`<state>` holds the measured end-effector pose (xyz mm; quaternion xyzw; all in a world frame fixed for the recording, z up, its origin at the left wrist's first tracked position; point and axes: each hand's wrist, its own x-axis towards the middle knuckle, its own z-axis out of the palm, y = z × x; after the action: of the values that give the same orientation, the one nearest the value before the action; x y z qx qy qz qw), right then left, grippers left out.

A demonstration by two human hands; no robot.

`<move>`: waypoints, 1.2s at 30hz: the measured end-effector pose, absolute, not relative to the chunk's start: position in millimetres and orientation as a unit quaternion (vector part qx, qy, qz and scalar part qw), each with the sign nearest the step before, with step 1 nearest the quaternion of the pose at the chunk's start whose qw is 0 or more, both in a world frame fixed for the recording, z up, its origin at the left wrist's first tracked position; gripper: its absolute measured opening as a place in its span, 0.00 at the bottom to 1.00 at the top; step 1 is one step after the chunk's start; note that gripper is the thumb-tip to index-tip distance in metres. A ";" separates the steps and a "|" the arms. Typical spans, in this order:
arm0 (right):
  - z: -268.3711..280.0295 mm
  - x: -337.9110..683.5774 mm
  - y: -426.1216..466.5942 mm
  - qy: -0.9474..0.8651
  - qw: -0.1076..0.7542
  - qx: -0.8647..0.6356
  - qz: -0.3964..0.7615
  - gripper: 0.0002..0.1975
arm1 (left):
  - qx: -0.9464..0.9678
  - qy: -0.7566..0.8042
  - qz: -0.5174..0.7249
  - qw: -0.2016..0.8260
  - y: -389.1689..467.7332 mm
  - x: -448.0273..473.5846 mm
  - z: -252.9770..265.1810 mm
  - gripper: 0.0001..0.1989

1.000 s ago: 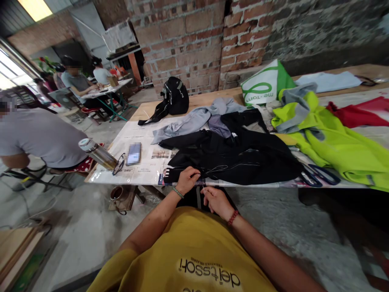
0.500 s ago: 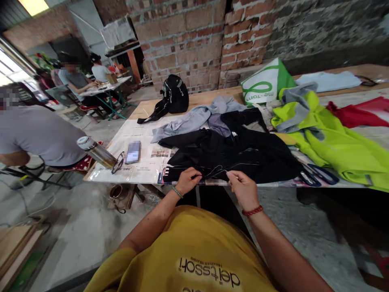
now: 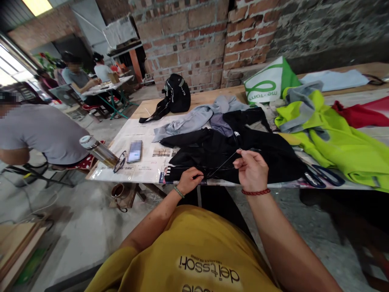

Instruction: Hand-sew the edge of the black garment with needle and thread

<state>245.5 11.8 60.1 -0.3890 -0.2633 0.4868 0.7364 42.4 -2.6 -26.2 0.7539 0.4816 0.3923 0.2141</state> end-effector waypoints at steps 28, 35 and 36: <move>131.1 308.1 23.0 -0.176 0.782 -0.327 0.500 0.16 | 0.761 0.481 0.390 0.195 -2.3 41.6 -28.5 0.04; 139.2 299.6 19.3 -0.146 0.784 -0.333 0.503 0.20 | 0.766 0.486 0.373 0.195 -2.2 41.4 -26.8 0.04; 138.9 300.2 20.2 -0.148 0.786 -0.326 0.504 0.20 | 0.766 0.483 0.375 0.197 -1.8 41.4 -27.4 0.04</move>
<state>300.2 20.2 138.9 -0.3261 -0.1477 0.5036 0.7863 41.4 -1.8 -27.4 0.7661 0.4832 0.3753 0.1967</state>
